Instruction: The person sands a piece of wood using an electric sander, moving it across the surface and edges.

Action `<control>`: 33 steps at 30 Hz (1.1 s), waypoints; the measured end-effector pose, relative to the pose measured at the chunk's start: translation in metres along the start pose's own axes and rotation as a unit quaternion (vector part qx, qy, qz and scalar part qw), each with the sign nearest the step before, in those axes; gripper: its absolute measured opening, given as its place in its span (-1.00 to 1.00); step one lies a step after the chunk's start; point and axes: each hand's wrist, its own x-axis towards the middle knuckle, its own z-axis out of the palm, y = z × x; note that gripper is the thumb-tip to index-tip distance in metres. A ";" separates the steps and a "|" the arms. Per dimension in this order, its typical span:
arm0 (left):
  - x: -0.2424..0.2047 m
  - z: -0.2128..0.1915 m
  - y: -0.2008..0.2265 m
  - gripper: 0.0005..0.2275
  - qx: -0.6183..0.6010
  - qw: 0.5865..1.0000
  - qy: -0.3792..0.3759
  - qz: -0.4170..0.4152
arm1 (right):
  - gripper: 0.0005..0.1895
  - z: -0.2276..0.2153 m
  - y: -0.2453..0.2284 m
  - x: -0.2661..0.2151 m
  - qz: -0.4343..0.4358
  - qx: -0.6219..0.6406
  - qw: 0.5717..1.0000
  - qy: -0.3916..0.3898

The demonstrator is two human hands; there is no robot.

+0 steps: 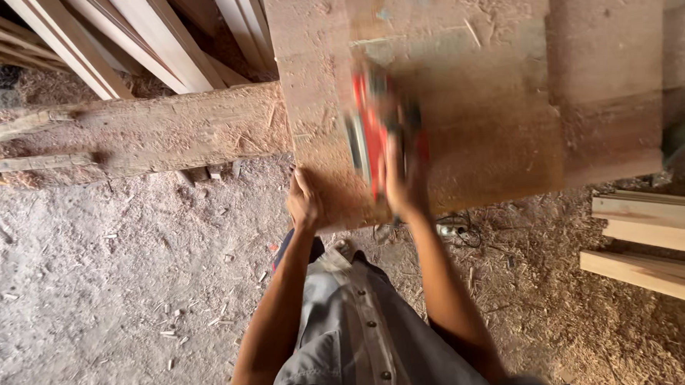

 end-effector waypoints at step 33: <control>-0.016 -0.028 0.073 -0.62 -0.031 0.998 0.028 0.057 | -0.55 0.059 -0.027 0.297 -0.126 0.047 0.989 -0.056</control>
